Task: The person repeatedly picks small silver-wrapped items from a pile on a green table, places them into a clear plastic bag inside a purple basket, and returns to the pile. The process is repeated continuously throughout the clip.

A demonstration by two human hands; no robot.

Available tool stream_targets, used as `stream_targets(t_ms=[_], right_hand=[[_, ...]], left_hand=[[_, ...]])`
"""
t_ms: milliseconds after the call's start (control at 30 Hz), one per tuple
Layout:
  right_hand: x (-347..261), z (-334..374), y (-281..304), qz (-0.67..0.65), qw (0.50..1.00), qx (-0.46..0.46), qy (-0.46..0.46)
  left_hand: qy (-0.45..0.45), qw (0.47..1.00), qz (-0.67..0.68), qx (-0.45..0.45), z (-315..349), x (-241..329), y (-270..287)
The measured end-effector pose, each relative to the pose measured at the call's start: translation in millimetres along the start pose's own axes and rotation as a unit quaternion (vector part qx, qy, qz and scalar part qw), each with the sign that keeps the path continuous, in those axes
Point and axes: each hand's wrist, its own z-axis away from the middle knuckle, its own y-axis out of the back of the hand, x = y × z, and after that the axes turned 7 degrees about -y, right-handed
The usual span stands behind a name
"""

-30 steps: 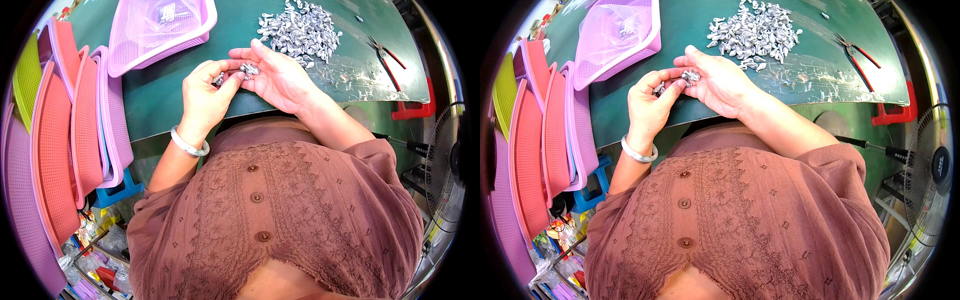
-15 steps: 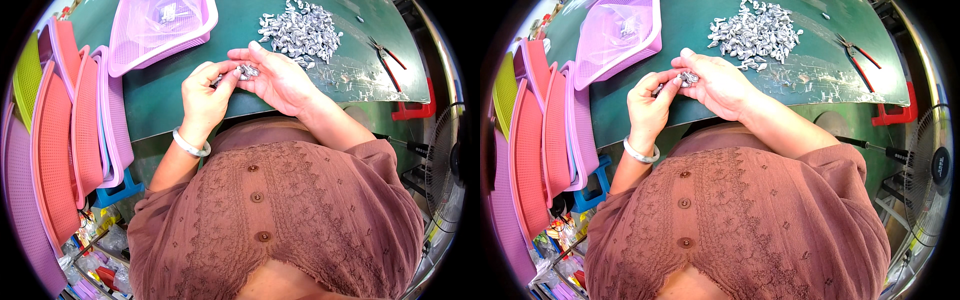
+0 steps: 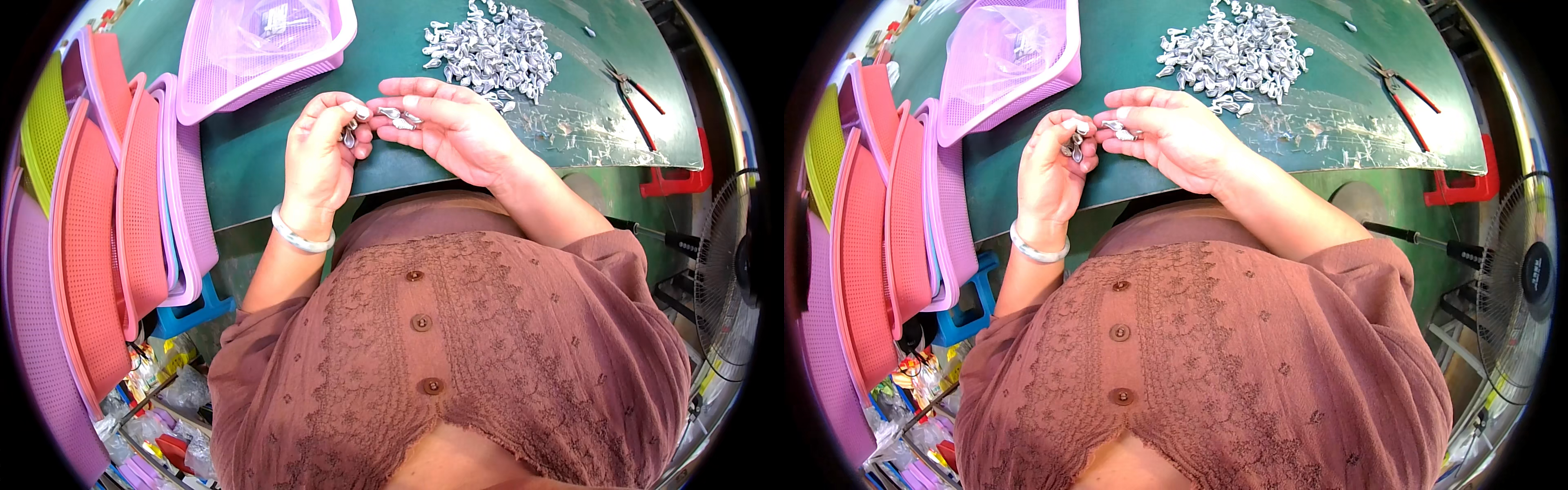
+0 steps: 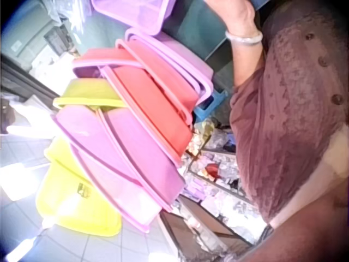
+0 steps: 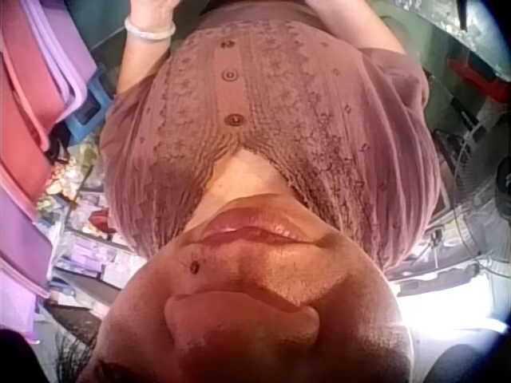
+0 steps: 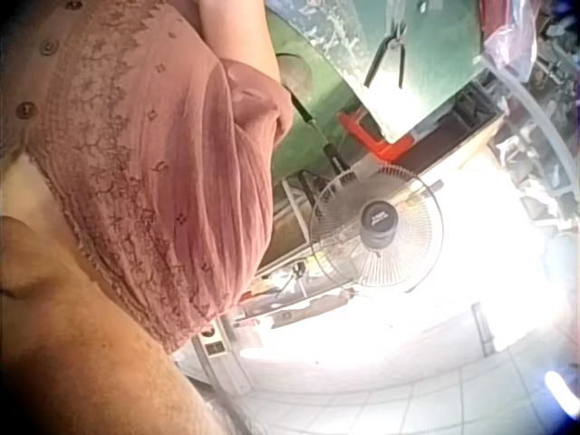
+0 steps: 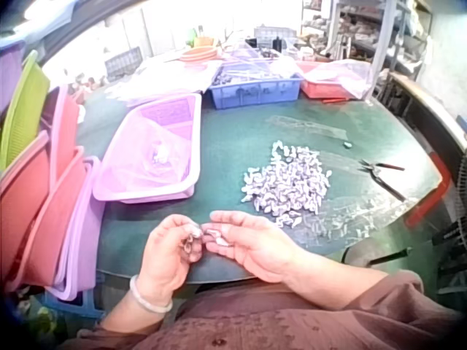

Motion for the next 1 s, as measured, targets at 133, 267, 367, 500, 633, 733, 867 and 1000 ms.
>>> stream_targets(t_ms=[133,267,367,500,633,733,867,1000], right_hand=[[-0.9,1.4,-0.8,0.033,0.999,0.002,0.021],[-0.7,0.8,3.3,0.052,0.998,-0.001,0.024],[-1.9,0.4,4.5,0.039,0.999,-0.011,0.013],[-1.8,0.9,10.0,0.038,0.998,-0.044,-0.004],[-0.4,-1.4,15.3,0.015,0.998,-0.06,-0.013],[0.2,-1.6,14.0,0.007,0.999,-0.043,-0.022],[0.7,-0.8,6.5,0.009,1.0,-0.007,-0.025],[4.2,-3.0,18.6,0.017,0.998,-0.059,-0.023]], left_hand=[[0.042,0.994,0.098,-0.003,-0.8,2.7,5.0],[0.055,0.993,0.104,0.004,0.3,3.9,3.4],[0.047,0.998,0.038,0.003,-0.1,1.1,1.8],[-0.006,0.998,-0.055,-0.008,5.3,1.1,-6.6],[-0.053,0.99,-0.127,-0.024,7.8,3.3,-13.4],[-0.107,0.975,-0.193,-0.036,9.3,0.4,-20.6],[-0.173,0.933,-0.312,-0.045,5.5,-7.1,-18.0],[-0.21,0.881,-0.42,-0.055,5.8,-3.1,-19.6]])
